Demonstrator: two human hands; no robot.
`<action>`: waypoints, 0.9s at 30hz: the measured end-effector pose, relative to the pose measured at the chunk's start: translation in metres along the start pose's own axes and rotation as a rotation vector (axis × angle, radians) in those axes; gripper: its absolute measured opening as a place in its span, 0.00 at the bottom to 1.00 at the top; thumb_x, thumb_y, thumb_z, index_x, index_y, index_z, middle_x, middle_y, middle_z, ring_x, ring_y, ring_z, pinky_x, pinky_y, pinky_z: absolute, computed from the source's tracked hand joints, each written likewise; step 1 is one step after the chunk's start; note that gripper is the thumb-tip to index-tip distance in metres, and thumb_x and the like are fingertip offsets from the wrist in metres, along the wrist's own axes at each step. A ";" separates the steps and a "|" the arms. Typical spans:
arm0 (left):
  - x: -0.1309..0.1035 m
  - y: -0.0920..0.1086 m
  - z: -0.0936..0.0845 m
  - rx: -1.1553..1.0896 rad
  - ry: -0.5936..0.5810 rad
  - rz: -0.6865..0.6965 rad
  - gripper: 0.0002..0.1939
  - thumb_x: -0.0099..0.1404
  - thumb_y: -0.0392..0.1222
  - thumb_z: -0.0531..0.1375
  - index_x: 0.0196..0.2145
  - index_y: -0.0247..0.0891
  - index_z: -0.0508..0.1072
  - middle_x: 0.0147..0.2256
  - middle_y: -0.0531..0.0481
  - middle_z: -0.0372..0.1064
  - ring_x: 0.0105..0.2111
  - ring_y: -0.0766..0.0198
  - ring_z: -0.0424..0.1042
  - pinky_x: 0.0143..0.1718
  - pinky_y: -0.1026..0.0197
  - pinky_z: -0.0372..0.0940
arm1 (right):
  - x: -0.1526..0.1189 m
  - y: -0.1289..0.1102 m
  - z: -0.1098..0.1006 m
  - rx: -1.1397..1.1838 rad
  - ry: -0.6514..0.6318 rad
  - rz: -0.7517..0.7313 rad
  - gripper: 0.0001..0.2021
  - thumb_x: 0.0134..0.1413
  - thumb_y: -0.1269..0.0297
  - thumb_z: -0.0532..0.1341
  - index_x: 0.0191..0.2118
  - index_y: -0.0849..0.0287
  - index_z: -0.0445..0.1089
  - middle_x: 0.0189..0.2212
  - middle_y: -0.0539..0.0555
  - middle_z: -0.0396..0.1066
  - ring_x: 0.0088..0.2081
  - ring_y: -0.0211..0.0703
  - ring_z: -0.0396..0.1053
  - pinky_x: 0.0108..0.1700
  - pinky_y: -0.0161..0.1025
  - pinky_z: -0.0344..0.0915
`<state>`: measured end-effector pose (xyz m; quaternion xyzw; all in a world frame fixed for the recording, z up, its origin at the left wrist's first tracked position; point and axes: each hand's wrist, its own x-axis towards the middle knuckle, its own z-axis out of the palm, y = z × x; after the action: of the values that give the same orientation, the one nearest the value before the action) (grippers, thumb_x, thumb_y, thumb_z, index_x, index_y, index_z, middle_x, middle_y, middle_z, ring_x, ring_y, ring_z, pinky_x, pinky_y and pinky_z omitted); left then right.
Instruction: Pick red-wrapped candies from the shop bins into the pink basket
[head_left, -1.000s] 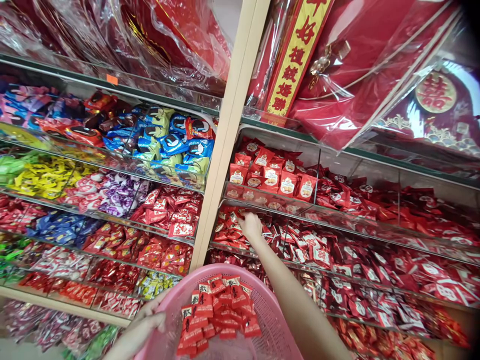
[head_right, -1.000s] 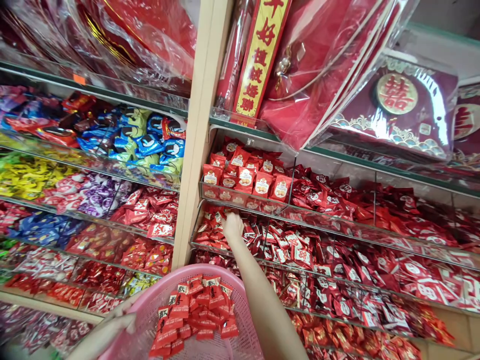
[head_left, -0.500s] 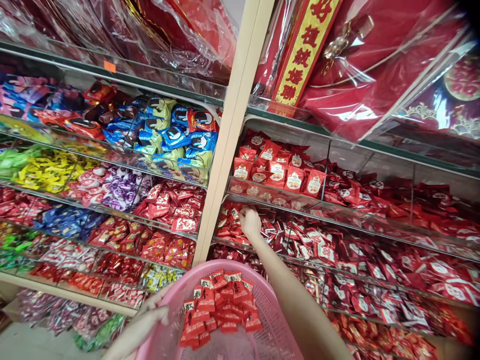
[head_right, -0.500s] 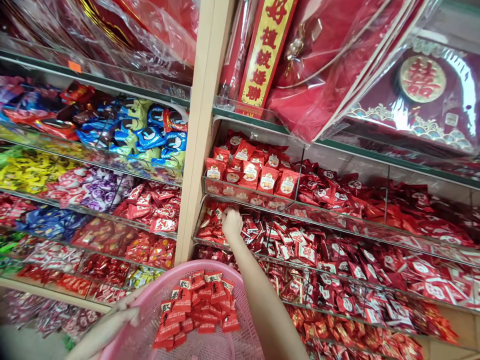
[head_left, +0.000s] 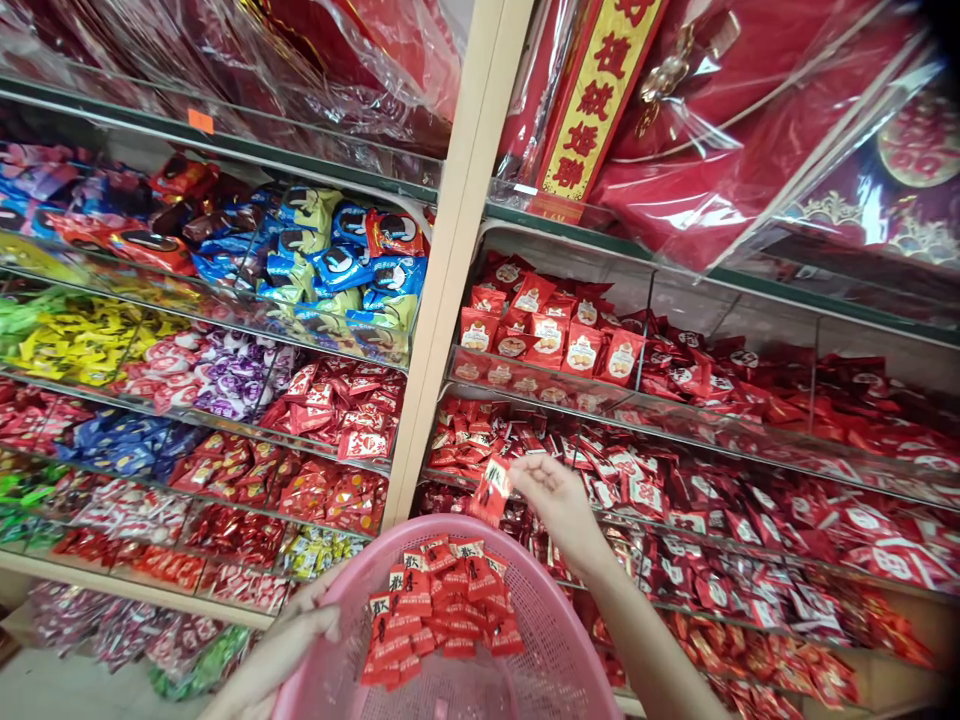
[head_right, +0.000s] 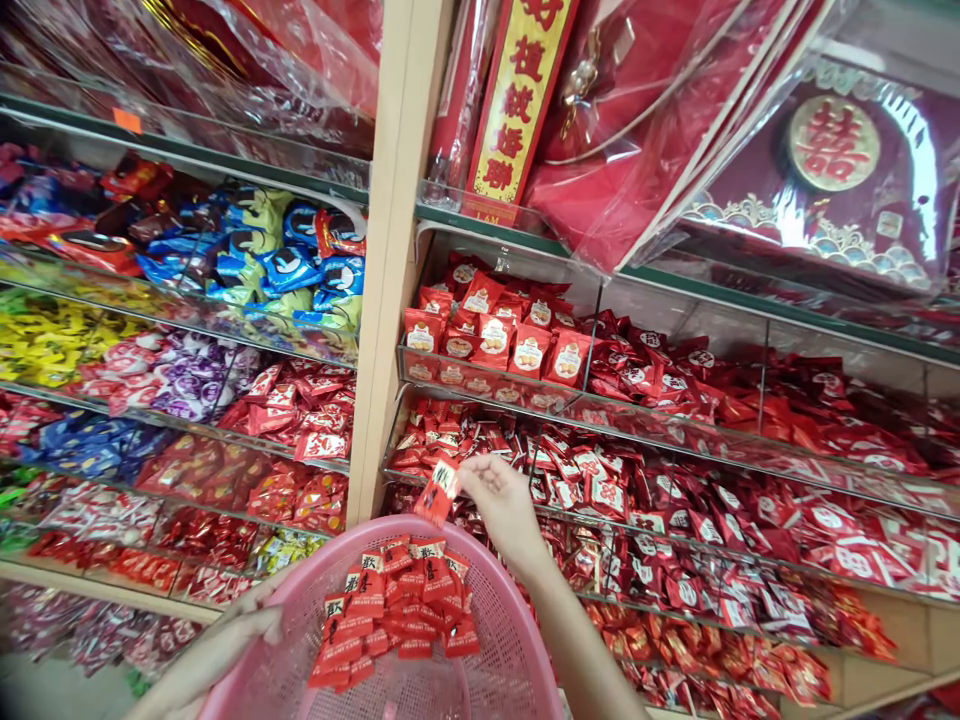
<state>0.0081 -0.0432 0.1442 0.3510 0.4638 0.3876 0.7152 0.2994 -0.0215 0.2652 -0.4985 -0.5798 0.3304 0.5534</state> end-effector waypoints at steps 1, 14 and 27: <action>0.000 0.000 0.000 -0.014 -0.009 -0.005 0.43 0.41 0.28 0.53 0.58 0.39 0.61 0.37 0.50 0.75 0.25 0.59 0.69 0.27 0.60 0.64 | -0.008 0.004 0.000 0.008 -0.100 0.052 0.12 0.48 0.55 0.63 0.32 0.59 0.70 0.26 0.49 0.69 0.28 0.35 0.63 0.34 0.34 0.61; -0.001 -0.002 0.002 -0.028 -0.016 -0.012 0.43 0.39 0.27 0.53 0.57 0.40 0.63 0.35 0.52 0.75 0.22 0.64 0.67 0.24 0.64 0.62 | -0.003 0.115 0.015 0.061 -0.124 0.306 0.18 0.37 0.50 0.66 0.27 0.62 0.73 0.23 0.52 0.72 0.26 0.37 0.65 0.33 0.36 0.61; -0.009 0.005 0.009 -0.012 -0.021 -0.033 0.43 0.42 0.27 0.52 0.59 0.38 0.61 0.31 0.51 0.76 0.18 0.60 0.68 0.21 0.60 0.62 | -0.005 0.112 0.038 -0.296 -0.048 0.143 0.06 0.44 0.62 0.60 0.26 0.60 0.69 0.21 0.50 0.67 0.24 0.38 0.63 0.29 0.35 0.59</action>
<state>0.0131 -0.0498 0.1548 0.3431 0.4595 0.3747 0.7286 0.2855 0.0119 0.1524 -0.6065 -0.5983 0.2915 0.4350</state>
